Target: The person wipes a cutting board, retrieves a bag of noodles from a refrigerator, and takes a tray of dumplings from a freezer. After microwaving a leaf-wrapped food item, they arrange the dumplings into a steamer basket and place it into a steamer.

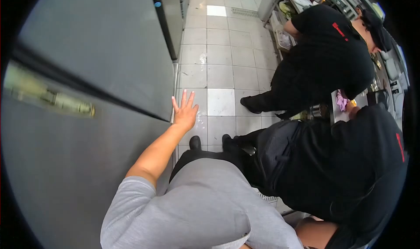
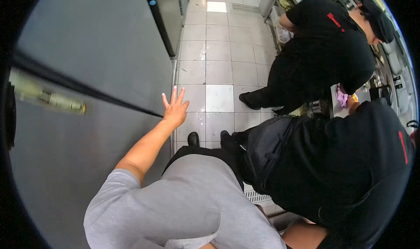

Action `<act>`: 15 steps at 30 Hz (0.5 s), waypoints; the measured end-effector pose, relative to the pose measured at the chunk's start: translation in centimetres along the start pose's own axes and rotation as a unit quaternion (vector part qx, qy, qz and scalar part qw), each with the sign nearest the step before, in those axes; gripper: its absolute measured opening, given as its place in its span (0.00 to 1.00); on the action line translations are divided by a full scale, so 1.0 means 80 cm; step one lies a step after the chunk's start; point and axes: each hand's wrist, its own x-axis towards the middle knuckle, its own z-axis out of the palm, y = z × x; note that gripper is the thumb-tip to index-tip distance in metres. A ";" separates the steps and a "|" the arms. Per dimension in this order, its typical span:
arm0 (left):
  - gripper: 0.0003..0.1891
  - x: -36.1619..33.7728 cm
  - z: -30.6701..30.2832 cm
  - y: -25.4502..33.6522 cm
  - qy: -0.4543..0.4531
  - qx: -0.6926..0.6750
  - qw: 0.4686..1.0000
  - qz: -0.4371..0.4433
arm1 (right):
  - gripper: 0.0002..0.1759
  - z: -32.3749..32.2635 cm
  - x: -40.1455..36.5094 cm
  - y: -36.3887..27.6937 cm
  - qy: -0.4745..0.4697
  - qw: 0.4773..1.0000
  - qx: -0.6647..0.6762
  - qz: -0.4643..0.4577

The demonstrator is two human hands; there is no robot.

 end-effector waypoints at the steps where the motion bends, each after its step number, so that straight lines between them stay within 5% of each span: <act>1: 0.22 0.030 -0.005 -0.004 -0.004 -0.003 1.000 0.024 | 0.22 0.013 -0.002 -0.028 0.000 1.000 0.007 0.000; 5: 0.32 0.153 -0.029 -0.015 -0.123 -0.049 0.989 0.066 | 0.23 0.050 0.002 -0.127 0.005 1.000 0.022 0.013; 7: 0.50 0.205 -0.056 -0.006 -0.198 -0.265 0.937 0.113 | 0.23 0.066 0.019 -0.172 0.003 1.000 0.019 0.018; 8: 0.50 0.230 -0.069 -0.001 -0.196 -0.260 0.938 0.119 | 0.23 0.071 0.032 -0.193 0.002 1.000 0.013 0.018; 10: 0.62 0.285 -0.108 0.008 -0.149 -0.405 0.882 0.187 | 0.24 0.079 0.062 -0.245 0.004 1.000 -0.003 0.016; 12: 0.62 0.346 -0.153 0.012 -0.088 -0.464 0.858 0.201 | 0.24 0.077 0.106 -0.313 0.010 1.000 -0.028 0.003; 14: 0.60 0.421 -0.151 0.004 0.116 -0.495 0.812 0.286 | 0.24 0.058 0.165 -0.406 0.034 0.997 -0.055 -0.030; 15: 0.60 0.454 -0.170 0.000 0.109 -0.493 0.815 0.285 | 0.24 0.032 0.194 -0.467 0.057 0.994 -0.070 -0.054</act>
